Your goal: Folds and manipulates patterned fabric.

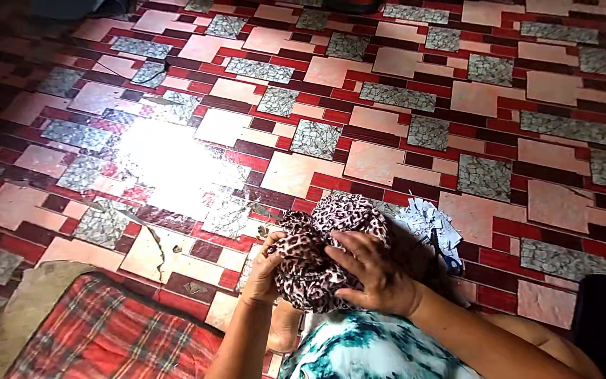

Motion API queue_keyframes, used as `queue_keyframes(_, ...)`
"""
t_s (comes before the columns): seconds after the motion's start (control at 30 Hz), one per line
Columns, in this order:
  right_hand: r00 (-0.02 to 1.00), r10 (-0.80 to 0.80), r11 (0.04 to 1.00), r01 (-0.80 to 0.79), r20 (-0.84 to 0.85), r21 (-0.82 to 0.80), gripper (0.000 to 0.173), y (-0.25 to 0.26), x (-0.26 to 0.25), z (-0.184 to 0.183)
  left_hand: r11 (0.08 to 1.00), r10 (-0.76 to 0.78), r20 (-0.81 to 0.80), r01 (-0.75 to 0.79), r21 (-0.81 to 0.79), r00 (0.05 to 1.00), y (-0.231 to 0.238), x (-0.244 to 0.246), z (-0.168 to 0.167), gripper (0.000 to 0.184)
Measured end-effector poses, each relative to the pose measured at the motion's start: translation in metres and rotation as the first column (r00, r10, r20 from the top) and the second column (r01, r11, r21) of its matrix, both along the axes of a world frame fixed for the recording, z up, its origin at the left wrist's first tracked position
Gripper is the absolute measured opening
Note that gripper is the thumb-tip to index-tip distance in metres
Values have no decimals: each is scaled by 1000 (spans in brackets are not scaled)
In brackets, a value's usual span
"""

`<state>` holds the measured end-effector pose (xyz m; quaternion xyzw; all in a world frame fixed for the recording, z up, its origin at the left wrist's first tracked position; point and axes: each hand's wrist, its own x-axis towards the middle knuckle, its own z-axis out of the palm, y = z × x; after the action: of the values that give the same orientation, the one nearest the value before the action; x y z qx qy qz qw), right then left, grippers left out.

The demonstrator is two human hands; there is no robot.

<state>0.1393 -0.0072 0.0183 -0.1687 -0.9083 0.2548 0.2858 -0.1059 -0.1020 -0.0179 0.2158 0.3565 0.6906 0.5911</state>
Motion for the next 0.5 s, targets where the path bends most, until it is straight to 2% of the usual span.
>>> queue_keyframes(0.07, 998, 62, 998, -62, -2, 16, 58, -1, -17, 0, 999, -18, -56, 21, 41, 998, 7, 4, 12, 38)
queue_keyframes(0.13, 1000, 22, 999, -22, 17, 28, 38, 2, -22, -6, 996, 2, -113, 8, 89, 994, 7, -3, 19, 35)
queue_keyframes(0.2, 985, 19, 1000, -21, 170, 6, 18, 8, -12, -12, 992, 37, -144, -19, 125, 989, 3, -16, 19, 32)
queue_keyframes(0.23, 966, 47, 999, -40, 254, -30, 15, 11, -6, -12, 991, 47, -155, -27, 130, 987, 0, -23, 18, 33)
queue_keyframes(0.3, 952, 74, 995, -49, 296, -92, 18, 11, 1, -7, 993, 57, -155, -40, 114, 986, -4, -28, 16, 38)
queue_keyframes(0.4, 996, 23, 999, -19, 88, -48, 29, 7, -4, -1, 995, 40, -137, -27, 101, 990, -4, -18, 19, 42)
queue_keyframes(0.43, 999, 40, 999, -39, 35, -23, 36, 6, -8, 0, 994, 34, -142, -19, 106, 989, -1, -13, 22, 41)
queue_keyframes(0.5, 990, 123, 992, -121, 69, -32, 56, 1, -17, 7, 991, 12, -182, 12, 131, 983, 4, -3, 31, 35)
